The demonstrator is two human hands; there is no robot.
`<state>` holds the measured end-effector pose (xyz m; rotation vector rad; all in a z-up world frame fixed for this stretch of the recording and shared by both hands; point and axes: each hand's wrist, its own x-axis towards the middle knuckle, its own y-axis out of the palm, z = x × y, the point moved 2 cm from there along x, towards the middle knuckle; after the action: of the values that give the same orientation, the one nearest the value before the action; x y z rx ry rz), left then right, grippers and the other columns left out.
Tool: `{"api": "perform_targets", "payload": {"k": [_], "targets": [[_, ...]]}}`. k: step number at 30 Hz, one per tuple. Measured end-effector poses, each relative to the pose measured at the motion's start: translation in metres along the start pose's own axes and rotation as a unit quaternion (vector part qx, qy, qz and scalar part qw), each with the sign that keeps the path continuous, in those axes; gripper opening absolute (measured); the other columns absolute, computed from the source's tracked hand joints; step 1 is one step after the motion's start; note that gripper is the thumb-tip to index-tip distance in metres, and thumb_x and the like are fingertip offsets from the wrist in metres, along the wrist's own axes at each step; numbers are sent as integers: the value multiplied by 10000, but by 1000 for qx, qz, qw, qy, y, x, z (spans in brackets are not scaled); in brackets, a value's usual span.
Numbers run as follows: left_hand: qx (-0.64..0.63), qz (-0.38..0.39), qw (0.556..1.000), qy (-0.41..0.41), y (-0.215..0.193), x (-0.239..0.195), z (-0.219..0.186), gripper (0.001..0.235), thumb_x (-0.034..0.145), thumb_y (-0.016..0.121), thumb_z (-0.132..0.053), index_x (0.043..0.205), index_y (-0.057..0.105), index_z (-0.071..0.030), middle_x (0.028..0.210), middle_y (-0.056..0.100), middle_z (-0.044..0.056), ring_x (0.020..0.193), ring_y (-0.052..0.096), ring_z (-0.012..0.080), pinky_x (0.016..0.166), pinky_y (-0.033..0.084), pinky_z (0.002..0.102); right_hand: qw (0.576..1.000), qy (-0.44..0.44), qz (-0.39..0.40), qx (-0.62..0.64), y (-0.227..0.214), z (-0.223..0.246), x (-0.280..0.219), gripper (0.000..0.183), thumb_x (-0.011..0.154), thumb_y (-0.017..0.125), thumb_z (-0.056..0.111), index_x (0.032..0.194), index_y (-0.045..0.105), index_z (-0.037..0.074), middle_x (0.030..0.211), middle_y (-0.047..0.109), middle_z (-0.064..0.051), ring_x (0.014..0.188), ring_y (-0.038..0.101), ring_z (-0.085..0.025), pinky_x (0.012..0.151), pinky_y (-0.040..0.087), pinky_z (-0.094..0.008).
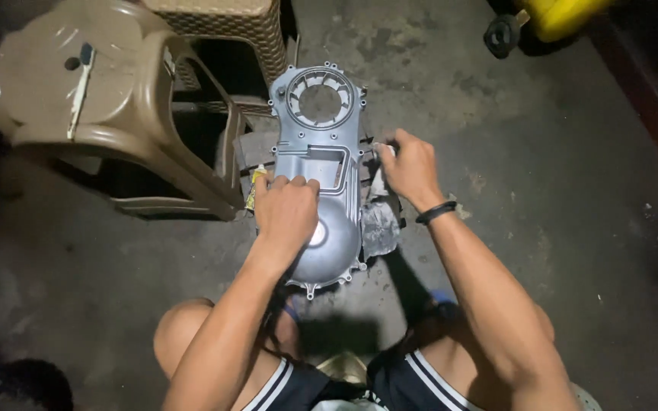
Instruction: The person is cleaning a motorcycle engine casing by wiping it thoroughly with a cloth.
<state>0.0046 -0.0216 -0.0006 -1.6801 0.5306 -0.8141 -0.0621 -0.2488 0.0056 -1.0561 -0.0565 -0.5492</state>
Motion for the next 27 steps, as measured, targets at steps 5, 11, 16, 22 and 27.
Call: {"api": "perform_targets", "payload": {"k": [5, 11, 16, 22, 27], "targets": [[-28, -49, 996, 62, -91, -8, -38, 158, 933, 610, -203, 1029, 734, -227, 886, 689, 23, 877, 666, 278, 787, 441, 461, 999, 35, -14, 5, -26, -17, -14, 147, 935, 716, 184, 1026, 733, 69, 930, 754, -175, 910, 721, -406, 776, 556, -497], [-177, -68, 967, 171, -186, -30, -75, 219, 961, 520, -213, 1045, 709, -141, 924, 696, 130, 827, 696, 367, 763, 489, 504, 997, 71, -26, 15, -49, -16, -29, 110, 941, 725, 121, 1033, 749, 64, 932, 759, -172, 906, 722, -414, 769, 554, -489], [-277, -38, 937, 208, -182, -36, -98, 205, 957, 577, -160, 1140, 664, -128, 1036, 685, 121, 931, 696, 332, 853, 515, 468, 997, 76, -18, 10, -56, -4, -34, 123, 950, 715, 105, 1048, 745, 37, 925, 749, -186, 882, 722, -408, 749, 557, -480], [-377, -10, 897, 232, -181, -46, -109, 304, 953, 645, -94, 1254, 610, -114, 1172, 672, 110, 1056, 697, 290, 961, 548, 426, 999, 19, -32, 7, -54, 4, -40, 136, 944, 750, 91, 1065, 750, 30, 952, 746, -209, 906, 707, -445, 745, 551, -518], [-467, 11, 856, 220, -177, -64, -114, 427, 949, 701, -37, 1348, 565, -103, 1284, 661, 101, 1160, 699, 256, 1052, 576, 392, 999, -15, -31, 32, -47, 9, -45, 110, 999, 722, 42, 1097, 750, 2, 967, 741, -224, 904, 701, -464, 750, 542, -514]]}}
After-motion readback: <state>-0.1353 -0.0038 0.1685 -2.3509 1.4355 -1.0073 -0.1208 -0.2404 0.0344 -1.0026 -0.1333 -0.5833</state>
